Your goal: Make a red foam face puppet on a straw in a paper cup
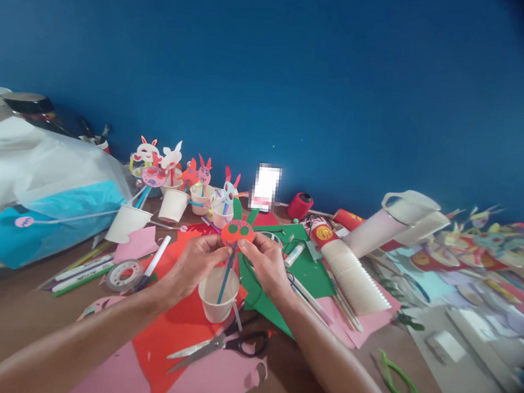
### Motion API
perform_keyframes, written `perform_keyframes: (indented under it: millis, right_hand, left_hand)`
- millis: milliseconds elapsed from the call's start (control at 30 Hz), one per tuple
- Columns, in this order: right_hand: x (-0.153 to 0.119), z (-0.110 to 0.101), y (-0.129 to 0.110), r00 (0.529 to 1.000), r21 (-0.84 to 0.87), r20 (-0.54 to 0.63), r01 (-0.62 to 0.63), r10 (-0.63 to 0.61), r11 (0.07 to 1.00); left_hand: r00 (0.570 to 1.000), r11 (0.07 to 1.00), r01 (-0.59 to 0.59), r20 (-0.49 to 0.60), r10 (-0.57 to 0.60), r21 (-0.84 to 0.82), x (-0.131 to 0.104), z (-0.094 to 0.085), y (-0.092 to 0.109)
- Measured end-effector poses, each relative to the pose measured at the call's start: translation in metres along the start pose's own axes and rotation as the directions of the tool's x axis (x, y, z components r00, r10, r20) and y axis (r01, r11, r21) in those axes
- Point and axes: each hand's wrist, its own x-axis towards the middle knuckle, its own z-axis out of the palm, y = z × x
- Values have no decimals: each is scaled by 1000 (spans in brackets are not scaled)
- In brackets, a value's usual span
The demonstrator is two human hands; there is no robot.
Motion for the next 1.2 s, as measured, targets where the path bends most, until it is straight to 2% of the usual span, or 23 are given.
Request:
perform_keyframes:
  millis: [100, 333, 500, 633, 1000, 1200]
  right_hand:
    - [0, -2, -3, 1000, -3, -17, -9, 9, 1000]
    - [1, 2, 0, 998, 26, 54, -9, 8, 1000]
    - [2, 2, 6, 999, -31, 34, 33, -32, 999]
    - [3, 1, 9, 999, -72, 7, 53, -52, 996]
    - [3, 0, 12, 997, -77, 1, 75, -75, 994]
    - [2, 2, 11, 998, -81, -2, 68, -68, 994]
  left_hand:
    - [1000, 999, -10, -17, 11, 31, 0, 0, 0]
    - [999, 999, -33, -2, 33, 31, 1, -1, -2]
    - [998, 995, -56, 3, 56, 86, 1, -3, -5]
    - [1000, 999, -13, 23, 12, 52, -1, -2, 0]
    - [999, 996, -12, 42, 8, 91, -3, -1, 8]
    - [999, 996, -24, 24, 22, 82, -2, -1, 4]
